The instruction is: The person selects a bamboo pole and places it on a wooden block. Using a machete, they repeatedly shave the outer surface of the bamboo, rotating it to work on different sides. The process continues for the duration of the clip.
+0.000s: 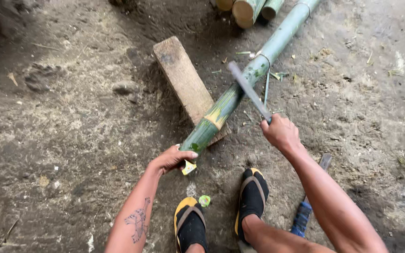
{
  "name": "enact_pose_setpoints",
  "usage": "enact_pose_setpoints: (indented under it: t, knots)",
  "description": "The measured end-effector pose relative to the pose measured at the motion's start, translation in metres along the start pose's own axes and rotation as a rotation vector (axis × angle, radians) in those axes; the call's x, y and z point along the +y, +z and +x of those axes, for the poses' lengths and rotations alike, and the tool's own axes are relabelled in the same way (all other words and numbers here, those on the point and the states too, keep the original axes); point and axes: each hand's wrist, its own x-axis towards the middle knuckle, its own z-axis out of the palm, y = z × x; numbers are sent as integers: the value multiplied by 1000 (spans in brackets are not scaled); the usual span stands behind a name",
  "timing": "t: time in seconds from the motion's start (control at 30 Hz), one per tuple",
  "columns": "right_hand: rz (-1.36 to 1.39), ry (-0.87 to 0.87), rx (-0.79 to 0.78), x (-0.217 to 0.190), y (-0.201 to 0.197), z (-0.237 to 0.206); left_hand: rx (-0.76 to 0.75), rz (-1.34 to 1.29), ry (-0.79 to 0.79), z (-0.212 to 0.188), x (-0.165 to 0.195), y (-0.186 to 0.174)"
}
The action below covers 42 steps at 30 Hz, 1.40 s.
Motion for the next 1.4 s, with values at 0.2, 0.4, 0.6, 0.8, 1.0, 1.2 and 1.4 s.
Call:
enact_pose_setpoints:
  t: [0.2, 0.4, 0.6, 0.8, 1.0, 1.2, 1.4]
  knots:
    - [-157, -515, 10, -11, 43, -31, -93, -278, -20, 1, 2, -4]
    - [32, -13, -96, 4, 2, 2, -66, -239, -17, -2, 3, -3]
    - [-139, -362, -52, -7, 18, -32, -115, -284, -79, 0, 7, -1]
    - [-124, -116, -28, 2, -16, -5, 3, 50, -50, 5, -1, -1]
    - [-55, 48, -55, 39, -42, 33, 574, 850, 223, -5, -5, 20]
    - [-30, -159, -97, -17, 39, -56, 540, 919, 10, -5, -5, 38]
    - [-228, -348, -184, -26, 25, -68, 588, 847, 72, -9, -16, 35]
